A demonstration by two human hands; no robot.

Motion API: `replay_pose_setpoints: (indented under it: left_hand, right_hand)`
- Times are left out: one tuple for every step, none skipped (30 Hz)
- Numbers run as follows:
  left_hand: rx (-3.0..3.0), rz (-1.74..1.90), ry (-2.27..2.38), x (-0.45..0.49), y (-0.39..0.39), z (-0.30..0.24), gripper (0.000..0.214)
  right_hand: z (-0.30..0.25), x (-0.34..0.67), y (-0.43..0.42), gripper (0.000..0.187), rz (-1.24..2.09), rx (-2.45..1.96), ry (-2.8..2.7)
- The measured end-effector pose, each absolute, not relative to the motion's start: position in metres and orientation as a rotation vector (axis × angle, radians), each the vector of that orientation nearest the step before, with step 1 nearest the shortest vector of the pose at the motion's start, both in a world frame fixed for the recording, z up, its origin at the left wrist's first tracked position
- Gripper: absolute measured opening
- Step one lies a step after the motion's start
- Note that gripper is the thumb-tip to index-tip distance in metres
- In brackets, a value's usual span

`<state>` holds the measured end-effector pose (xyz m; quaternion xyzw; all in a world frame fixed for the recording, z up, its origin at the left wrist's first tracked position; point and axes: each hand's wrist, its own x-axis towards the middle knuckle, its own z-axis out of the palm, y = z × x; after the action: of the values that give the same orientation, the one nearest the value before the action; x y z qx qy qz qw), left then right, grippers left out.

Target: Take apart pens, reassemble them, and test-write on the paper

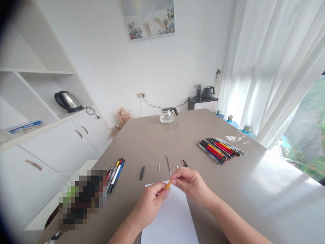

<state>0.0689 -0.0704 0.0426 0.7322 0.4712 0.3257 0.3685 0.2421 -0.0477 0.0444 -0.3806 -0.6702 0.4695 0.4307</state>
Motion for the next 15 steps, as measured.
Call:
replay_pose_setpoints:
  left_hand:
    - [1.875,0.84,1.21,0.069,-0.071,0.042,0.031]
    - [1.873,0.842,1.21,0.069,-0.071,0.042,0.031]
    - [1.871,0.842,1.212,0.069,-0.071,0.042,0.03]
    - [1.87,0.84,1.214,0.069,-0.071,0.042,0.03]
    - [1.865,0.835,1.213,0.069,-0.071,0.041,0.03]
    - [1.855,0.829,1.208,0.069,-0.07,0.041,0.03]
    - [1.835,0.826,1.201,0.069,-0.07,0.04,0.029]
    - [1.805,0.834,1.194,0.069,-0.07,0.04,0.029]
    - [1.766,0.856,1.186,0.069,-0.07,0.04,0.028]
    - [1.72,0.893,1.178,0.069,-0.07,0.041,0.027]
    - [1.671,0.944,1.168,0.069,-0.069,0.041,0.026]
    - [1.623,1.002,1.158,0.068,-0.069,0.042,0.024]
    - [1.58,1.061,1.145,0.068,-0.069,0.043,0.023]
    - [1.543,1.113,1.131,0.067,-0.069,0.043,0.021]
    - [1.511,1.15,1.116,0.067,-0.069,0.044,0.02]
  right_hand:
    - [0.044,0.242,-0.048,0.018,1.15,-0.952,-1.68]
    - [0.044,0.243,-0.048,0.018,1.143,-0.952,-1.681]
    - [0.043,0.243,-0.048,0.018,1.147,-0.948,-1.673]
    - [0.043,0.242,-0.048,0.018,1.16,-0.94,-1.659]
    - [0.042,0.242,-0.048,0.018,1.188,-0.927,-1.638]
    - [0.042,0.241,-0.048,0.018,1.23,-0.911,-1.613]
    - [0.041,0.241,-0.048,0.02,1.282,-0.895,-1.582]
    - [0.04,0.24,-0.048,0.021,1.335,-0.883,-1.547]
    - [0.039,0.239,-0.048,0.024,1.383,-0.877,-1.513]
    - [0.037,0.238,-0.048,0.026,1.42,-0.882,-1.488]
    - [0.036,0.237,-0.048,0.028,1.441,-0.897,-1.48]
    - [0.035,0.236,-0.048,0.03,1.45,-0.917,-1.494]
    - [0.034,0.235,-0.049,0.031,1.454,-0.936,-1.527]
    - [0.033,0.234,-0.05,0.032,1.461,-0.951,-1.574]
    - [0.032,0.232,-0.051,0.031,1.471,-0.958,-1.626]
